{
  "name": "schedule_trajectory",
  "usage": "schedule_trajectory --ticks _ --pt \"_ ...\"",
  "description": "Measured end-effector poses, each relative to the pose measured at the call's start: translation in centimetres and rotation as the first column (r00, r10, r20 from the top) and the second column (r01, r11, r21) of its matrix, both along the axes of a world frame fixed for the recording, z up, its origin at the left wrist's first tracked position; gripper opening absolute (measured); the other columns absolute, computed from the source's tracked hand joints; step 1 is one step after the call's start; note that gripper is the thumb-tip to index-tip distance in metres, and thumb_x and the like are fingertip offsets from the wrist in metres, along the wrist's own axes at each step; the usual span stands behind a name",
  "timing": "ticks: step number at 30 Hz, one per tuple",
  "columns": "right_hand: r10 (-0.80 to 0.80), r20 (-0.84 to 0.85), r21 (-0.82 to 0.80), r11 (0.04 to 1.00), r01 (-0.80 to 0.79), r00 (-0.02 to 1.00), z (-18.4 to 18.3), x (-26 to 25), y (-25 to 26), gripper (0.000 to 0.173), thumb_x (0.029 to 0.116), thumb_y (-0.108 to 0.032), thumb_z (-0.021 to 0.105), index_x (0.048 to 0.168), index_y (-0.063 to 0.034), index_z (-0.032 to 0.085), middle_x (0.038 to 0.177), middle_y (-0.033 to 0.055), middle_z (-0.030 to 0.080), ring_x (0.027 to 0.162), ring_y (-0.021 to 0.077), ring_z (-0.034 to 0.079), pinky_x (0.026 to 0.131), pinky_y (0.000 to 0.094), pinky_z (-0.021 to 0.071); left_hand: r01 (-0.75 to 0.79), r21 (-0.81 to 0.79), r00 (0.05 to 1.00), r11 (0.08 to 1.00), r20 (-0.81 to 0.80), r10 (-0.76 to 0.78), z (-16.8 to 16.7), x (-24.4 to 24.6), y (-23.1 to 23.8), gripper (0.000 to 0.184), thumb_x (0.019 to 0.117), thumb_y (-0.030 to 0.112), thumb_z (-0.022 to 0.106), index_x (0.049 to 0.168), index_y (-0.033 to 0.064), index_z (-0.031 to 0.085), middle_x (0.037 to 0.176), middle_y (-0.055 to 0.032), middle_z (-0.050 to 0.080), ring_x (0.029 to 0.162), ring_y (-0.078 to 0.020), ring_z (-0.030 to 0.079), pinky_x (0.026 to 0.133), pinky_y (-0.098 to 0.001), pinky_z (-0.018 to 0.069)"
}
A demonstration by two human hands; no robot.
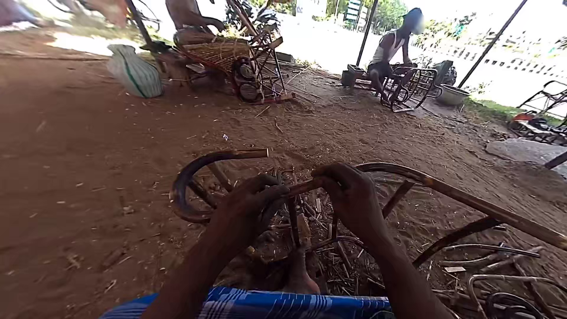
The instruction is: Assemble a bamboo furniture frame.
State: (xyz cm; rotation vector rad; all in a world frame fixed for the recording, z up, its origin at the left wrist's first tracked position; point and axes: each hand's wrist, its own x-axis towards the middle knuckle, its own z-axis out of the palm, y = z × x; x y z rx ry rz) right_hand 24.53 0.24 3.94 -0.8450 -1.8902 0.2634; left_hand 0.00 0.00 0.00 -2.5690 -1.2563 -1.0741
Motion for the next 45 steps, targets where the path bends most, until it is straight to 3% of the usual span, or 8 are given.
schedule_trajectory --ticks 17,20,27,32,34,36,39,45 --pt "-0.083 0.409 0.199 0.980 0.000 0.909 -0.9 -2.2 1.3 0.013 0.1029 -0.018 0.061 0.106 -0.0082 0.069 0.082 0.0042 0.071 0.068 0.0185 0.069 0.059 0.0369 0.0565 -0.016 -0.028 1.000 0.999 0.001 0.016 -0.3 0.4 -0.8 0.024 0.1012 0.027 0.062 0.121 0.0199 0.074 0.119 -0.0020 0.068 0.094 -0.0160 0.069 0.077 -0.0392 0.0602" --pt "-0.091 0.463 0.252 0.967 -0.033 0.882 -0.7 -2.7 0.9 0.014 0.1032 -0.014 0.059 0.104 -0.0040 0.068 0.080 0.0080 0.067 0.064 0.0224 0.067 0.055 0.0387 0.0567 -0.117 -0.034 0.992 0.993 0.035 0.118 0.0 1.4 -0.9 0.023 0.1014 0.036 0.060 0.113 0.0199 0.072 0.104 0.0008 0.068 0.082 -0.0147 0.068 0.067 -0.0400 0.0580" --pt "-0.149 0.551 0.227 0.974 0.024 0.821 0.0 -3.7 0.0 0.020 0.1053 -0.012 0.050 0.108 -0.0062 0.068 0.082 0.0094 0.067 0.065 0.0272 0.068 0.056 0.0423 0.0548 -0.266 -0.270 0.948 0.926 0.102 0.302 1.4 3.7 -1.8 0.023 0.1017 0.030 0.061 0.116 0.0166 0.073 0.097 -0.0093 0.073 0.077 -0.0283 0.069 0.066 -0.0578 0.0513" --pt "-0.125 0.401 0.011 0.991 0.131 0.907 -1.4 -2.6 -3.8 0.050 0.1021 -0.023 0.063 0.148 -0.0064 0.051 0.109 0.0106 0.065 0.092 0.0224 0.067 0.078 0.0385 0.0595 -0.226 -0.345 0.954 0.911 0.111 0.279 1.5 3.7 -1.0 0.024 0.1023 0.033 0.058 0.119 0.0201 0.069 0.100 -0.0044 0.073 0.085 -0.0217 0.071 0.075 -0.0551 0.0556" --pt "-0.005 0.346 -0.208 0.975 0.082 0.938 -4.5 -0.7 -8.8 0.019 0.1000 -0.024 0.065 0.112 -0.0097 0.067 0.089 0.0011 0.062 0.077 0.0125 0.062 0.065 0.0323 0.0558 -0.236 -0.339 0.947 0.911 0.128 0.293 1.1 3.9 -1.0 0.021 0.1026 0.033 0.058 0.117 0.0218 0.069 0.098 -0.0033 0.073 0.084 -0.0213 0.070 0.073 -0.0544 0.0547" --pt "0.316 0.415 -0.681 0.729 0.061 0.853 -10.3 1.0 -13.0 0.027 0.1023 -0.035 0.060 0.089 -0.0132 0.067 0.070 -0.0006 0.061 0.063 0.0140 0.062 0.058 0.0386 0.0547 -0.269 -0.317 0.934 0.909 0.146 0.327 0.8 4.1 -1.0 0.020 0.1030 0.034 0.058 0.116 0.0229 0.069 0.096 -0.0023 0.073 0.083 -0.0211 0.071 0.072 -0.0545 0.0553" --pt "0.647 0.429 -0.902 0.268 0.339 0.630 -22.1 0.9 -16.9 0.037 0.1047 -0.031 0.051 0.106 0.0017 0.068 0.101 0.0250 0.068 0.099 0.0427 0.067 0.084 0.0642 0.0527 -0.299 -0.330 0.921 0.896 0.146 0.361 0.7 4.0 -0.8 0.021 0.1029 0.035 0.058 0.118 0.0254 0.070 0.100 0.0004 0.074 0.087 -0.0189 0.072 0.074 -0.0532 0.0557" --pt "0.558 0.669 -0.739 0.429 0.520 0.491 -30.5 0.6 -20.7 0.034 0.1025 -0.027 0.053 0.112 0.0013 0.069 0.111 0.0267 0.069 0.104 0.0473 0.067 0.081 0.0661 0.0532 -0.316 -0.321 0.909 0.893 0.168 0.382 1.1 4.1 -1.0 0.017 0.1025 0.033 0.059 0.112 0.0253 0.071 0.090 -0.0009 0.073 0.078 -0.0220 0.070 0.067 -0.0570 0.0523"
